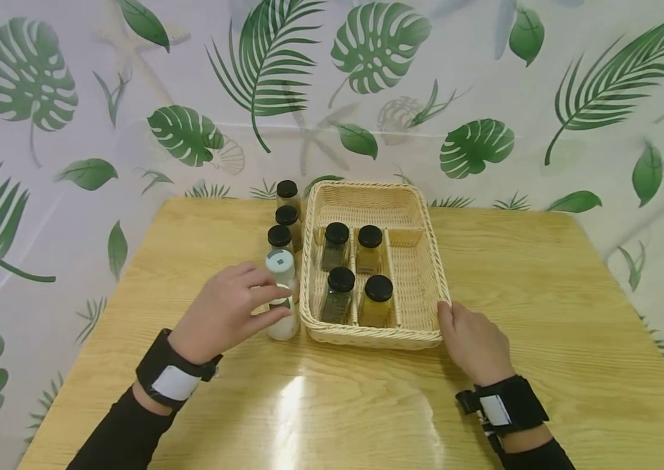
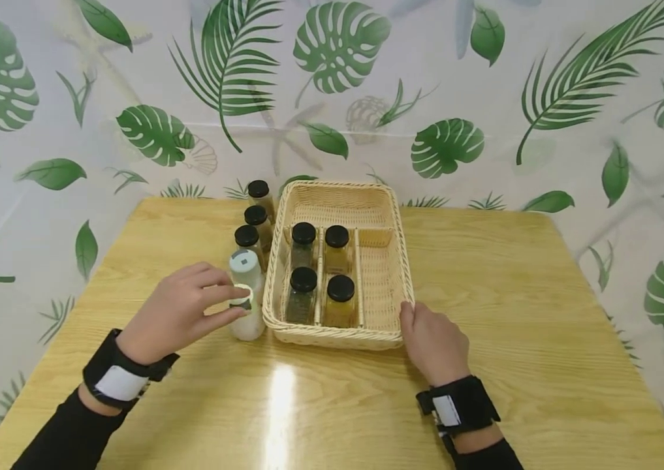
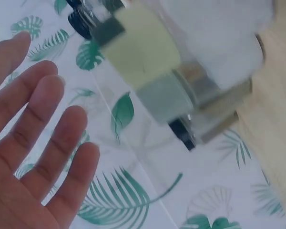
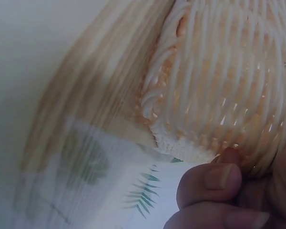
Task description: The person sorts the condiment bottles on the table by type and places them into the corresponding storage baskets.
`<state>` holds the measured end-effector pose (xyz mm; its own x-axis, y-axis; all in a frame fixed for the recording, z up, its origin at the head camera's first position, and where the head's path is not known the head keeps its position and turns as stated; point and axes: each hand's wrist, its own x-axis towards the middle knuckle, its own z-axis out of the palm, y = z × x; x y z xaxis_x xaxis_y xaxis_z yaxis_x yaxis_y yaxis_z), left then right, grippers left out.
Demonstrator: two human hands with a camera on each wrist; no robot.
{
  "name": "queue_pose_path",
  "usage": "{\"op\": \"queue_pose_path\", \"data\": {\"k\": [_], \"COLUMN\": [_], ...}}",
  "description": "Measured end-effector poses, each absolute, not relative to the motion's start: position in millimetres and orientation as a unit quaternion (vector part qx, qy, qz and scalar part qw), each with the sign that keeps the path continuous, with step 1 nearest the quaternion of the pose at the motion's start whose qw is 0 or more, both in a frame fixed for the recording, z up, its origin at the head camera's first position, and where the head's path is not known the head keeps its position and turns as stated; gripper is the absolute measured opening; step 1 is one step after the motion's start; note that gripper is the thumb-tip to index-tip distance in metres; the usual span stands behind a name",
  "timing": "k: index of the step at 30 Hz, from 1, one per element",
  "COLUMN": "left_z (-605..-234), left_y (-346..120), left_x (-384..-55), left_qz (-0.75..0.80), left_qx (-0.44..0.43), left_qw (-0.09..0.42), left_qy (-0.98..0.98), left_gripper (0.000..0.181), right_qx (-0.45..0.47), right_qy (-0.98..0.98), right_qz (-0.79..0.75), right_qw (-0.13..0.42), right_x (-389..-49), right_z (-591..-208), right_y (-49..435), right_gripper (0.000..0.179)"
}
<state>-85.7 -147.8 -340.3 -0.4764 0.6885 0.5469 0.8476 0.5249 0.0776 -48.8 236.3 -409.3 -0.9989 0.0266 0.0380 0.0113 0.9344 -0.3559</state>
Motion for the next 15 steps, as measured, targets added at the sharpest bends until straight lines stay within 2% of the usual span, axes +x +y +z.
{"op": "queue_pose_path", "data": {"k": [6,15], "left_z": [-333.6,-348.2], "left_y": [-166.2,-160.0], "left_x": [-92.0,-99.3], "left_qz": [-0.157,-0.147], "left_qx": [-0.425,-0.392], "left_qw": [0.200,0.150], "left_qy": [-0.869,-0.896], "left_gripper": [0.036,0.050], "right_qx": [-0.011,-0.013], "right_qy": [-0.983,-0.984], "right_qz": [0.180,0.179], "right_qw": [0.016,0.016], "right_x": [-48.4,-48.7], "right_z": [-407.2,-405.9], "right_y": [234.9,231.9], "right_gripper": [0.058,0.058]}}
